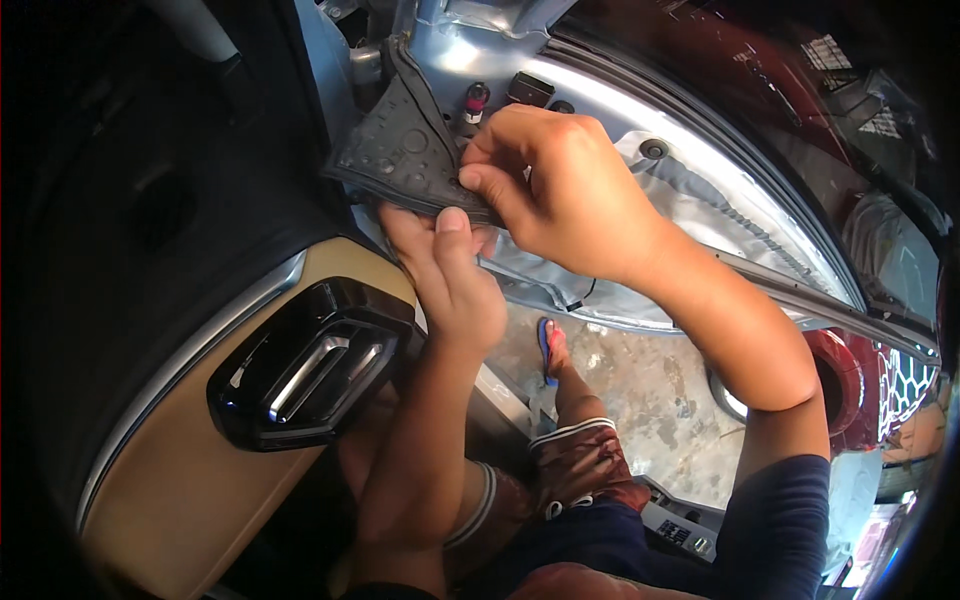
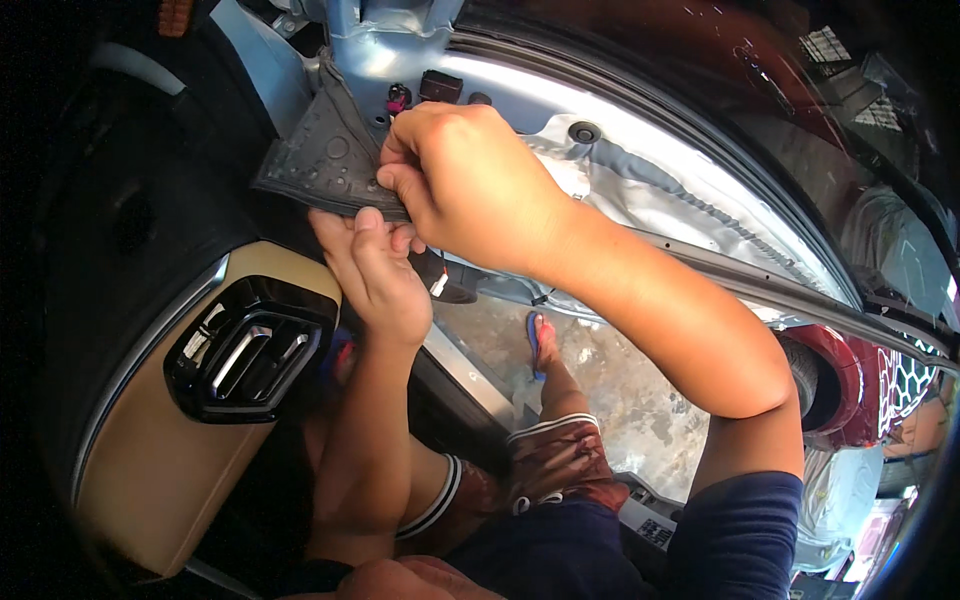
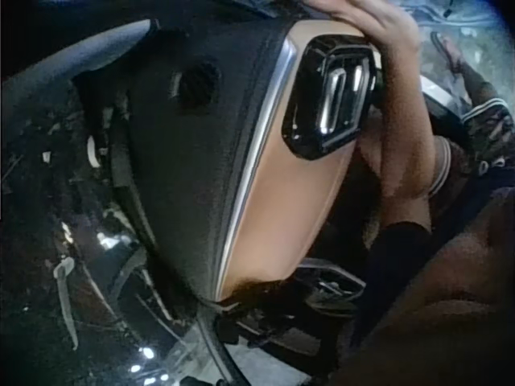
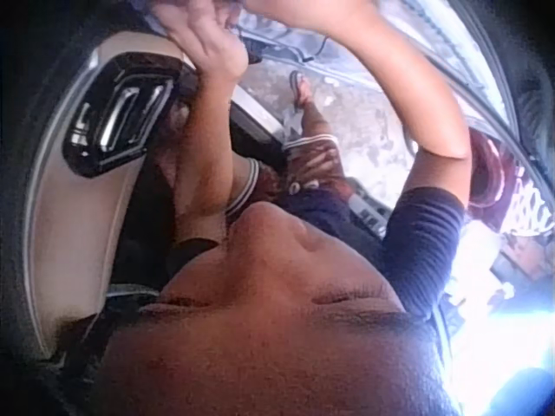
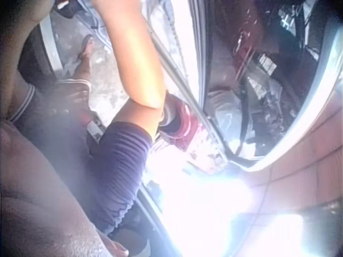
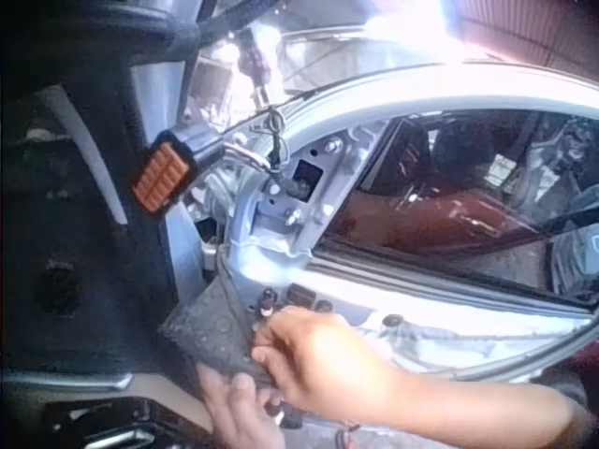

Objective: The person assembles components on a car door panel by hand, inserting small white clips into a black triangular plastic piece and then fitting the piece onto the interior door frame.

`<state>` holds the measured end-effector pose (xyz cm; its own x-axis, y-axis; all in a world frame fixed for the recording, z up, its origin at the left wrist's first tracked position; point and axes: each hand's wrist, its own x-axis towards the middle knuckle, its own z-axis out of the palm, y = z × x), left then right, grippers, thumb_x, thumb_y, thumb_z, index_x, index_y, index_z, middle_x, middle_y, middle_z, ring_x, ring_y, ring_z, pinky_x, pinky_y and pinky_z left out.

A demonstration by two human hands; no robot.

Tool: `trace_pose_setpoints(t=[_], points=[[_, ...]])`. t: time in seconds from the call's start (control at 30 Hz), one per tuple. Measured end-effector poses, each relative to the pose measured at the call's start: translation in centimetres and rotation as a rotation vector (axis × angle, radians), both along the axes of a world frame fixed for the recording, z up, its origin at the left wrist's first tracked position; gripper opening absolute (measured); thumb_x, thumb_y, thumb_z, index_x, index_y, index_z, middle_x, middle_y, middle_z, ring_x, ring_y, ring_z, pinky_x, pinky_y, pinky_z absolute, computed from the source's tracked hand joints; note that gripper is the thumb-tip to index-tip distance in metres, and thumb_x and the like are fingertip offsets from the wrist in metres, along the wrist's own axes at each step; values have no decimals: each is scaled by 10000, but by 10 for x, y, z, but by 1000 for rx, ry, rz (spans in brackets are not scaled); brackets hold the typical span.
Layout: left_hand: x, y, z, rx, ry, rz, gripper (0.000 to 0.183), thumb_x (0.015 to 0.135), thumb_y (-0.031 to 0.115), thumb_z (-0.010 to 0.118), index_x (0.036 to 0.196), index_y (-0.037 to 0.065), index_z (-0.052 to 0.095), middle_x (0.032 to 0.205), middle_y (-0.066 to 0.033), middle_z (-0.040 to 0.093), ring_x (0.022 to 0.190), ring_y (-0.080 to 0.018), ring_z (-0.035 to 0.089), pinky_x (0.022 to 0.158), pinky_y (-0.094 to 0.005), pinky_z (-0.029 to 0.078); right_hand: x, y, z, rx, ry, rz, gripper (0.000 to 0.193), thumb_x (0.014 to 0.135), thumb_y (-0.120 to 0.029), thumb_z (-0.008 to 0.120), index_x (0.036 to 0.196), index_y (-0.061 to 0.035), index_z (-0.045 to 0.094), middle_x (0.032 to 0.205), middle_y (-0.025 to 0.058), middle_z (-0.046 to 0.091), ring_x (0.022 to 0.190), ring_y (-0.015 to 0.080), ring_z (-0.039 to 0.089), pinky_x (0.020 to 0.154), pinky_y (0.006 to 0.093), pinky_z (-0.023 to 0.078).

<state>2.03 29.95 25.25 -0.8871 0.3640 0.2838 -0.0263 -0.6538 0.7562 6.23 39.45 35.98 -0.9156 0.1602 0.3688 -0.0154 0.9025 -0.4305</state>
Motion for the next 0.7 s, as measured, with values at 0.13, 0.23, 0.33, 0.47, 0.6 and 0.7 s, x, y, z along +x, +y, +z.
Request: trace_pose_setpoints(t=[0.13,0.23,0.33,0.47,0.6,0.7], points=[[2,2,-4,-46,42,23,332,1014,187,423,1293,8,410,1090,-99,572,776,-89,496,631,-236,422,3,-2,-3,-15,49,-33,98,827,-26,706,856,45,645,813,207,650,777,418,662,700,435,534],[1,5,-5,-29,83,59,311,1025,198,429,1268,6,400,1097,-106,569,790,-87,497,635,-228,415,3,-4,-4,-69,42,-32,86,865,-12,689,884,57,642,840,187,649,724,346,698,649,389,551],[0,2,-4,-22,134,49,294,1033,198,431,1250,4,391,1092,-104,564,831,-89,500,652,-226,418,4,-4,-9,-412,1,-13,69,914,-5,664,924,60,641,874,151,645,680,233,722,587,329,557],[1,-1,-3,-13,114,-20,306,1032,183,429,1276,5,380,1130,-106,552,877,-95,503,674,-230,433,7,0,-18,-440,44,25,67,950,-5,642,955,62,639,889,120,639,663,143,718,543,275,556],[3,3,3,53,19,-52,366,1031,181,432,1352,21,363,1198,-106,534,889,-96,505,665,-233,443,6,13,-21,-144,145,110,51,918,0,675,950,33,652,874,116,636,706,198,675,576,304,514],[-1,1,-5,24,-10,-54,398,1026,174,427,1392,38,352,1218,-101,527,874,-97,506,647,-236,444,5,9,-12,46,116,130,69,887,-14,689,939,19,658,875,132,642,768,286,645,612,347,506]])
